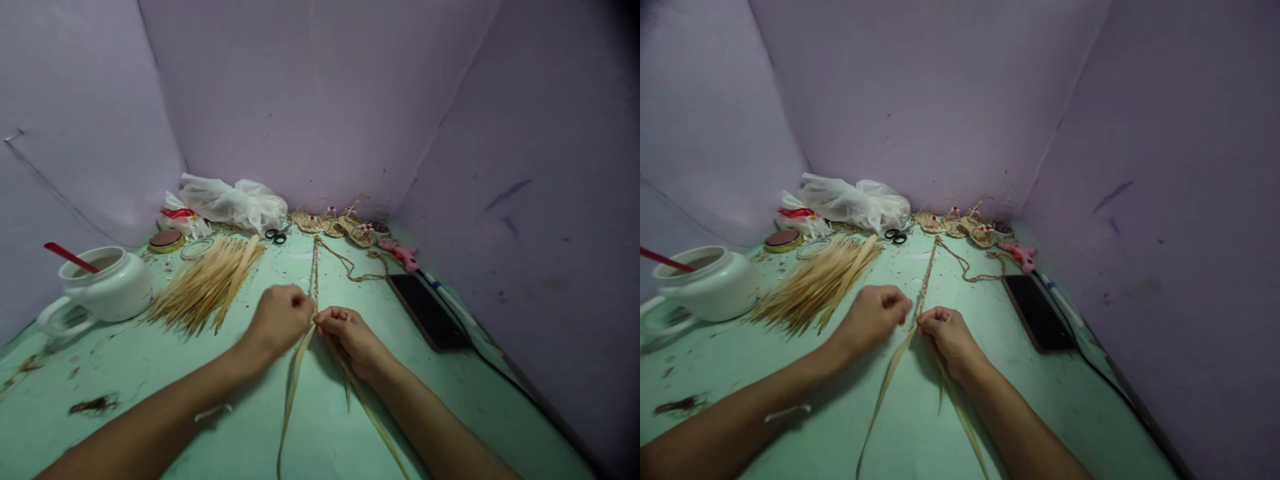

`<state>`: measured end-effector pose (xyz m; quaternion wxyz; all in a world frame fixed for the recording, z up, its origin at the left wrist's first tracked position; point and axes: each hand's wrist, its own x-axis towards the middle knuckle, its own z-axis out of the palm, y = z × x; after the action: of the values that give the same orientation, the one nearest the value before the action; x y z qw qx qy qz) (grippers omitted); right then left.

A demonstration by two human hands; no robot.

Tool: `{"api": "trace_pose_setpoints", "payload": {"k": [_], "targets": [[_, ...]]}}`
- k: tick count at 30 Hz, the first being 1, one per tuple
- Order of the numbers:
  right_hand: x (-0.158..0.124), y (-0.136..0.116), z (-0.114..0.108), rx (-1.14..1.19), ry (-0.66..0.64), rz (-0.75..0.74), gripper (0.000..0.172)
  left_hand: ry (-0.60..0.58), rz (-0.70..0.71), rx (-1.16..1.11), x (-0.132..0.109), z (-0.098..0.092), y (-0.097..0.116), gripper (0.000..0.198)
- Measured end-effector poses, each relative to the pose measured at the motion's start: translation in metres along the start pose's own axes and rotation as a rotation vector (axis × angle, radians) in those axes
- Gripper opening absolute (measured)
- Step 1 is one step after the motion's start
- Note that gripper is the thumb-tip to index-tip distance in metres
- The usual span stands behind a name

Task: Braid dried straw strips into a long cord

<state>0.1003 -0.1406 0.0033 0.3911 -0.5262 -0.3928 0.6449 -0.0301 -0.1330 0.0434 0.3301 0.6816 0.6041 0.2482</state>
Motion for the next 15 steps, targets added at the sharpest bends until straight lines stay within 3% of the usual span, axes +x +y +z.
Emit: {"api": "trace_pose_setpoints", "payload": {"k": [3,6,10,15], "targets": [[0.0,-0.001,-0.001,-0.054,-0.023,-0.005,0.006,-0.236,-0.324,-0.337,0.014,-0.005,-0.004,0.019],[0.003,0.0,-0.002,-0.04,-0.064,-0.062,0.005,-0.485,-0.393,-0.55,0.015,0.003,-0.009,0.011],[0.008,0.005,-0.005,-0.19,-0.106,-0.148,0.006,-0.445,-0.395,-0.454,0.013,0.012,-0.011,0.007],[0.008,0.007,-0.014,-0.597,-0.045,-0.341,0.005,-0.356,-0.362,-0.293,0.016,0.017,-0.011,0.011]]}}
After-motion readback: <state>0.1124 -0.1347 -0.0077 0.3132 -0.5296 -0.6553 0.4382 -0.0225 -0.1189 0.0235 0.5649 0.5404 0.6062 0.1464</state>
